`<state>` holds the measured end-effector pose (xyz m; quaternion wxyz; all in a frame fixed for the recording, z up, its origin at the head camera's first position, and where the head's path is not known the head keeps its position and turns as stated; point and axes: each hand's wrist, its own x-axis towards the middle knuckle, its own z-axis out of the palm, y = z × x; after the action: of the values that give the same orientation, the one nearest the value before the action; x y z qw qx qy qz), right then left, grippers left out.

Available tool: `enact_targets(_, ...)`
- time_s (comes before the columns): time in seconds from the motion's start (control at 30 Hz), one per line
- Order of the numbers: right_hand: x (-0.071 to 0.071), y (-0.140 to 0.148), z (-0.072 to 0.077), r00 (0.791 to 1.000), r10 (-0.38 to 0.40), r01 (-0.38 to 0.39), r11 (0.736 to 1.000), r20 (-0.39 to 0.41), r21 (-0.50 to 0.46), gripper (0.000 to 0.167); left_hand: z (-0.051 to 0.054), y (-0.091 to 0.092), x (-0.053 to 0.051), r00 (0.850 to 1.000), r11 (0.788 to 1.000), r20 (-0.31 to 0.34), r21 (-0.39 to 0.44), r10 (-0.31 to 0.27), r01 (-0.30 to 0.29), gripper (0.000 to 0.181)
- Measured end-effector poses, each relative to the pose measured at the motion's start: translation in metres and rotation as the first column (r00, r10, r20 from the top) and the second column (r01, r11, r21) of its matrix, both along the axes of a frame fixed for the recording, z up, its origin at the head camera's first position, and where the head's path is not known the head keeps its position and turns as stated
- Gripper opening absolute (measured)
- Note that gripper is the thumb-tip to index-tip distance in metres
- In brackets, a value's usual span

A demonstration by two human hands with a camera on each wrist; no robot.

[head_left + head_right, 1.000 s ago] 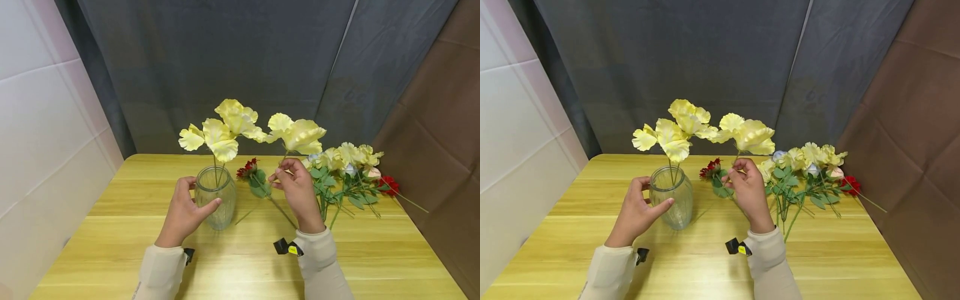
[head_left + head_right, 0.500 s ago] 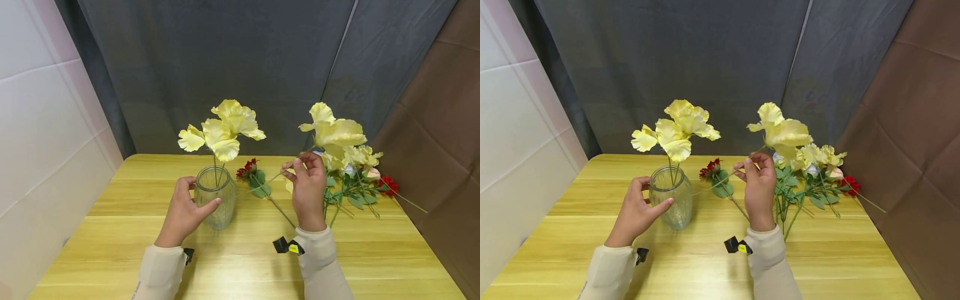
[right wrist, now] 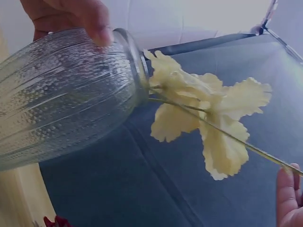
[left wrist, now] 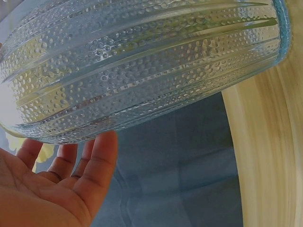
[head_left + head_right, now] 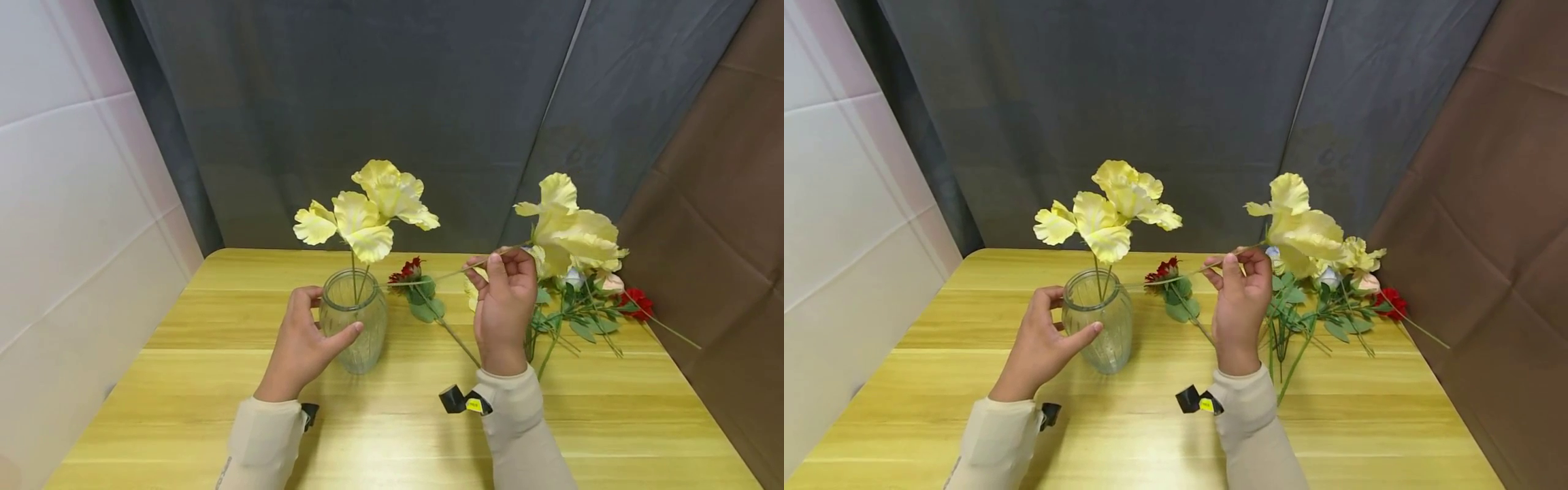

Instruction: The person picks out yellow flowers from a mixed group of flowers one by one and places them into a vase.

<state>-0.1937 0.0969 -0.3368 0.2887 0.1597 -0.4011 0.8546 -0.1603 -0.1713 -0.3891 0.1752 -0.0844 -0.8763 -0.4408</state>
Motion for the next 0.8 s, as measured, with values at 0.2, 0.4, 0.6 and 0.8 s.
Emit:
enact_targets(0.2, -0.001, -0.013, -0.006, 0.991, 0.066, -0.076, 0.993, 0.116, 0.086, 0.005, 0.0, -0.001, 0.0, 1.0, 1.0, 0.007, 0.009, -0.004, 0.003, 0.081)
enact_targets(0.4, -0.004, -0.031, -0.007, 0.979, 0.123, -0.147, 0.978, 0.163, 0.148, 0.009, 0.0, -0.001, 0.001, 1.0, 1.0, 0.008, 0.015, -0.01, 0.01, 0.08)
enact_targets(0.6, -0.004, -0.048, -0.007, 0.973, 0.167, -0.203, 0.949, 0.161, 0.242, 0.018, 0.0, 0.0, 0.0, 1.0, 1.0, 0.0, 0.009, -0.01, 0.01, 0.08)
enact_targets(0.8, -0.006, -0.067, -0.017, 0.959, 0.167, -0.239, 0.91, 0.229, 0.339, 0.007, 0.001, 0.001, -0.001, 1.0, 1.0, -0.016, 0.021, -0.018, 0.019, 0.08)
